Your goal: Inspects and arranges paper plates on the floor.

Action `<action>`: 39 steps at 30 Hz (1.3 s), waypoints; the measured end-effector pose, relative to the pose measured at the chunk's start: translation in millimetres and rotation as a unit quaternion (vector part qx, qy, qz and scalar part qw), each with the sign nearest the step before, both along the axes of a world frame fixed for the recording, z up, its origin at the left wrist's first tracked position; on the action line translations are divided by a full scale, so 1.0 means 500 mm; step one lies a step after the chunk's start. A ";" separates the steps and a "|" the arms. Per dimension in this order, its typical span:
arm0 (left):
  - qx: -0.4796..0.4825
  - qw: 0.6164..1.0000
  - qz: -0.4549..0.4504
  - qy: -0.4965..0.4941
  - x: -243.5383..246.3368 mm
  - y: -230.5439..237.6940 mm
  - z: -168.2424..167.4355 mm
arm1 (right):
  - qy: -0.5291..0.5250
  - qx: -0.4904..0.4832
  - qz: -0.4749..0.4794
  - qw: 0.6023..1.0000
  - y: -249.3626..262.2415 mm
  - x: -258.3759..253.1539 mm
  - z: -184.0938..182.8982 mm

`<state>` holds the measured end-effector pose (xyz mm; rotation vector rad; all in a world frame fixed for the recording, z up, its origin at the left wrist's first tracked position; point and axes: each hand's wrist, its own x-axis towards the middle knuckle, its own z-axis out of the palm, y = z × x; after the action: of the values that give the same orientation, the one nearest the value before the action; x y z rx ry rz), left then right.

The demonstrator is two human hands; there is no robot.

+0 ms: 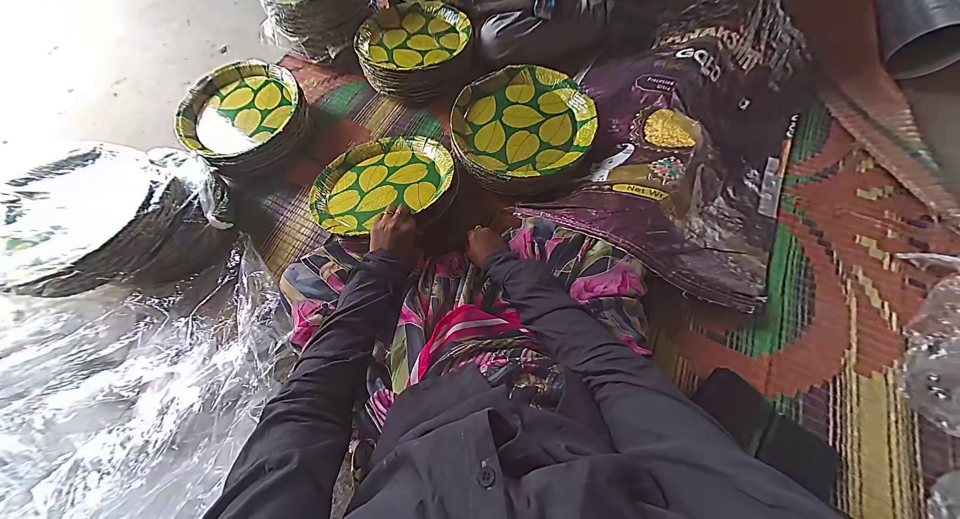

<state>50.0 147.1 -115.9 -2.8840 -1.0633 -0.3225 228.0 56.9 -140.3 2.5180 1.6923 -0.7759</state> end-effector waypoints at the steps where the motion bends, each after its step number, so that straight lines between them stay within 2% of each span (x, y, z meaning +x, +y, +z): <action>1: 0.024 0.999 -0.013 -0.045 -0.007 0.005 -0.005 | -0.002 -0.004 0.002 1.000 -0.001 -0.002 0.004; 3: 0.088 0.985 -0.037 -0.142 -0.015 0.020 -0.018 | -0.010 0.043 -0.001 0.999 -0.008 -0.002 0.005; 4: 0.104 0.979 -0.040 -0.169 -0.017 0.020 -0.016 | -0.014 0.124 -0.010 0.992 -0.017 0.000 -0.002; 5: 0.109 0.976 -0.042 -0.184 -0.019 0.016 -0.012 | -0.028 0.242 -0.018 0.970 -0.021 0.009 -0.015; 6: 0.104 0.975 -0.047 -0.189 -0.020 0.013 -0.006 | -0.063 0.375 -0.022 0.925 -0.010 0.030 -0.031; 7: 0.094 0.976 -0.060 -0.187 -0.021 0.012 -0.001 | -0.099 0.454 -0.028 0.885 0.010 0.059 -0.028; 8: 0.078 0.979 -0.078 -0.173 -0.022 0.010 0.000 | -0.129 0.478 -0.041 0.868 0.027 0.090 -0.013; 10: 0.043 0.987 -0.112 -0.102 -0.021 0.011 0.004 | -0.135 0.414 -0.068 0.898 0.052 0.153 0.037; 12: 0.012 0.991 -0.129 -0.043 -0.011 0.020 0.002 | -0.133 0.277 -0.075 0.949 0.076 0.214 0.059; 14: -0.040 0.995 -0.090 0.023 0.005 0.020 0.008 | -0.134 0.140 -0.051 0.980 0.089 0.258 0.048; 15: -0.069 0.994 -0.060 0.059 0.012 0.019 0.013 | -0.135 0.102 -0.040 0.985 0.090 0.267 0.042; 17: -0.095 0.990 -0.006 0.108 0.020 0.018 0.017 | -0.145 0.114 -0.029 0.982 0.081 0.269 0.028; 19: -0.103 0.985 0.019 0.135 0.020 0.019 0.003 | -0.146 0.168 -0.044 0.974 0.067 0.264 0.000; 26: -0.122 0.978 0.005 0.166 0.035 0.022 -0.005 | -0.140 0.224 -0.051 0.963 0.050 0.258 -0.026; 27: -0.112 0.984 0.000 0.135 0.030 0.023 -0.002 | -0.139 0.227 -0.048 0.963 0.049 0.260 -0.027; 29: -0.052 0.999 -0.011 -0.004 0.006 0.027 -0.001 | -0.141 0.226 -0.043 0.963 0.050 0.263 -0.028; 31: 0.034 0.991 -0.007 -0.126 -0.020 0.030 0.012 | -0.138 0.230 -0.040 0.962 0.047 0.265 -0.030; 34: 0.209 0.956 0.012 -0.205 -0.042 0.034 0.003 | -0.138 0.230 -0.037 0.963 0.041 0.262 -0.032; 35: 0.214 0.953 0.016 -0.212 -0.043 0.033 -0.001 | -0.136 0.228 -0.036 0.963 0.041 0.259 -0.031; 37: 0.140 0.970 -0.005 -0.200 -0.035 0.028 0.003 | -0.135 0.230 -0.034 0.963 0.043 0.258 -0.031; 39: 0.046 0.993 -0.032 -0.101 -0.012 0.025 0.006 | -0.142 0.235 -0.031 0.961 0.045 0.262 -0.037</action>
<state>44.0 159.6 -112.9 -2.8536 -0.9532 -0.6611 358.8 79.3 -158.8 2.8050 1.8729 0.0085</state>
